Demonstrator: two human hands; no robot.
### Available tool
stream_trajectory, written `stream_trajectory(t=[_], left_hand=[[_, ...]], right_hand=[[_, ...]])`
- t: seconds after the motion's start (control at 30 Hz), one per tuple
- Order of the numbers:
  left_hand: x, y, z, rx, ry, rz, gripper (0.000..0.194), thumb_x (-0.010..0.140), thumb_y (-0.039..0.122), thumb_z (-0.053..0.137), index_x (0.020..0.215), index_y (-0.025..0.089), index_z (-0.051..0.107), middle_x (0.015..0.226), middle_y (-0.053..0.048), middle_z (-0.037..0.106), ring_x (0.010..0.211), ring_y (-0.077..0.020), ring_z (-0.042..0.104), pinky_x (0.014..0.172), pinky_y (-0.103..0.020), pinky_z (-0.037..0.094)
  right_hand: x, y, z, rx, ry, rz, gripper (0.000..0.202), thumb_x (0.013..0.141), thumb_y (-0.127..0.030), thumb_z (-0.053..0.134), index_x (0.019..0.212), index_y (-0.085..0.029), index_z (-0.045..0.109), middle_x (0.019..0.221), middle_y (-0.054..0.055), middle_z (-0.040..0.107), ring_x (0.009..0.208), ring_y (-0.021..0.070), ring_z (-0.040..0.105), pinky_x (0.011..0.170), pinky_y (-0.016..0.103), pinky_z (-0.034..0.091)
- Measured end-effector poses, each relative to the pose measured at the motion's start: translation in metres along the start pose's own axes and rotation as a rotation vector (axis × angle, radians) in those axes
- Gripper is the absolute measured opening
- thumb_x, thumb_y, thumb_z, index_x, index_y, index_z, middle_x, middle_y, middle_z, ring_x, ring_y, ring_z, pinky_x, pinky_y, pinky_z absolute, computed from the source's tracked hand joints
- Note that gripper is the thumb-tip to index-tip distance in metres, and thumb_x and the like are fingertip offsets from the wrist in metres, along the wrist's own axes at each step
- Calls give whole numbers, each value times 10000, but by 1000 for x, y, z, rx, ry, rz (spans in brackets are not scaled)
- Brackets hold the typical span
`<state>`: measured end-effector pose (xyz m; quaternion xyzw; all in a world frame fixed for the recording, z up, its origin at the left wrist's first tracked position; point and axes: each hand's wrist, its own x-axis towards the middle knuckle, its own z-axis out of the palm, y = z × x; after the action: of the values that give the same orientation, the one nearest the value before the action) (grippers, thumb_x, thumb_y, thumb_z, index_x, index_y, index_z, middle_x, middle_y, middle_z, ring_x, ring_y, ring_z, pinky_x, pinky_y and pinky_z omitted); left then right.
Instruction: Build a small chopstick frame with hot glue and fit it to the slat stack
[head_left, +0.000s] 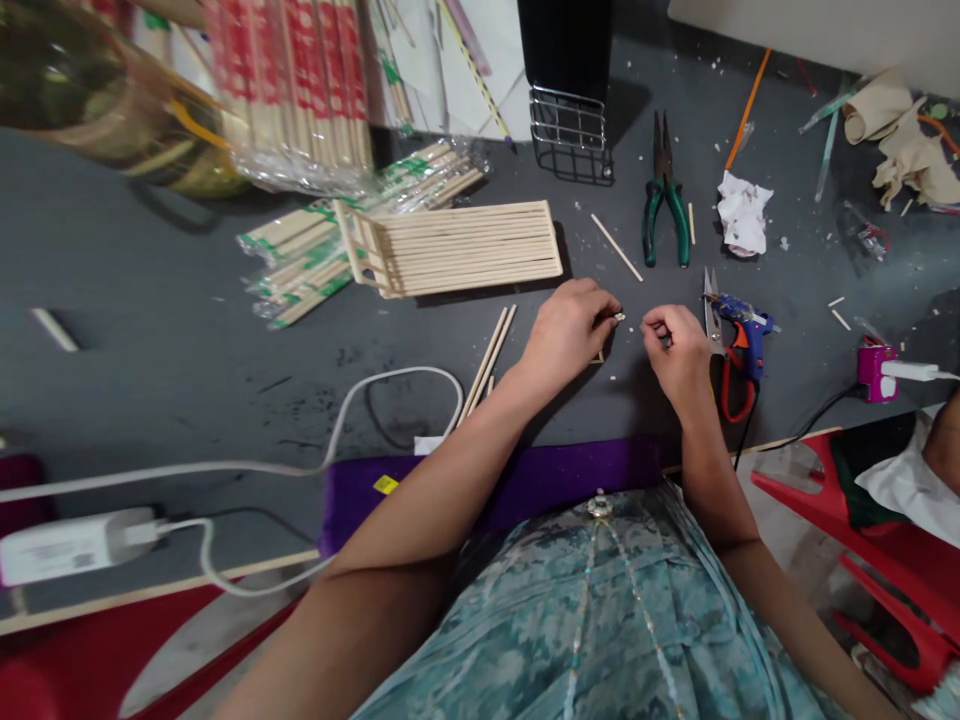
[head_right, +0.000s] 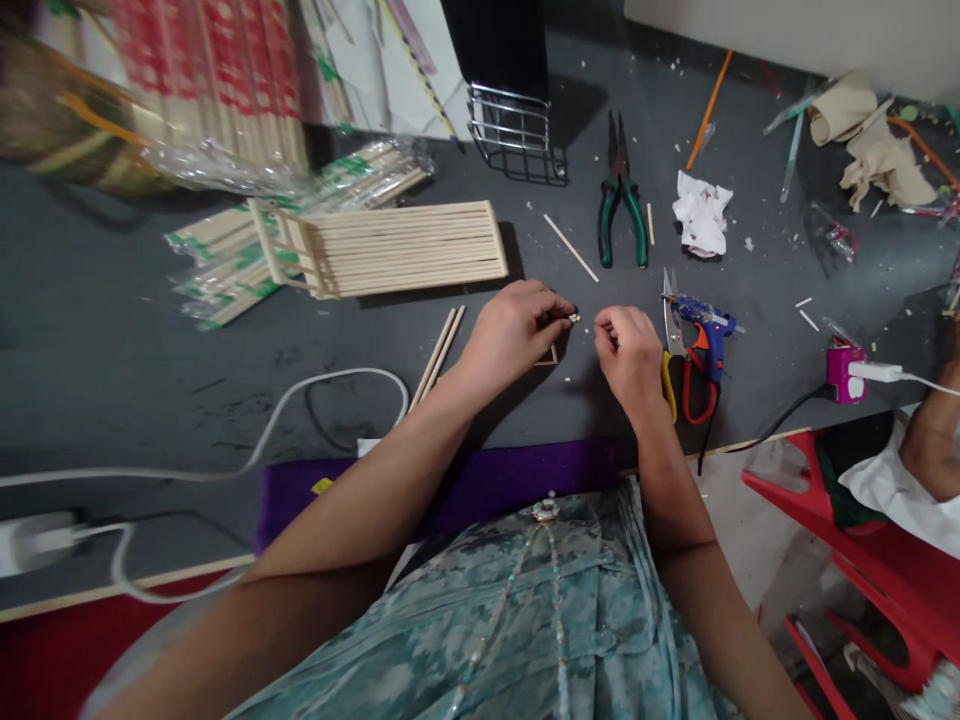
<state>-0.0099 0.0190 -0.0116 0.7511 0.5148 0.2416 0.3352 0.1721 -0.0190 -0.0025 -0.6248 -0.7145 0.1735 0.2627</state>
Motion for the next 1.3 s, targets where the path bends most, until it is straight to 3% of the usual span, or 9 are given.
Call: stream_trajectory(t=[0.4,0.63,1.3], left_hand=[[-2,2,4,76,-13,34,168,945,204,566,941,164,729,913,-91,687,927,-251,611,812,-367,494],[-2,1,5,84,-7,25,173,946,207,567,938,153,730,907,-97,685,919,-253,612,797,-365,493],[-2,3,5,47,-7,8,168,914,185,562,929,184,729,913,-81,698,924,-239,620,818,-364,502]], right_hand=[[12,-1,5,-92,-161,-36,160,982,-204,545,940,-227,697,935,59,674,915,237,583,853,362,463],[15,-3,9,-163,-135,9,187,983,-253,559,1018,-231,742,978,79,658,980,261,573,859,380,472],[10,-6,12,-164,-120,13,147,965,-193,572,917,-238,704,957,66,654,965,255,555,834,377,456]])
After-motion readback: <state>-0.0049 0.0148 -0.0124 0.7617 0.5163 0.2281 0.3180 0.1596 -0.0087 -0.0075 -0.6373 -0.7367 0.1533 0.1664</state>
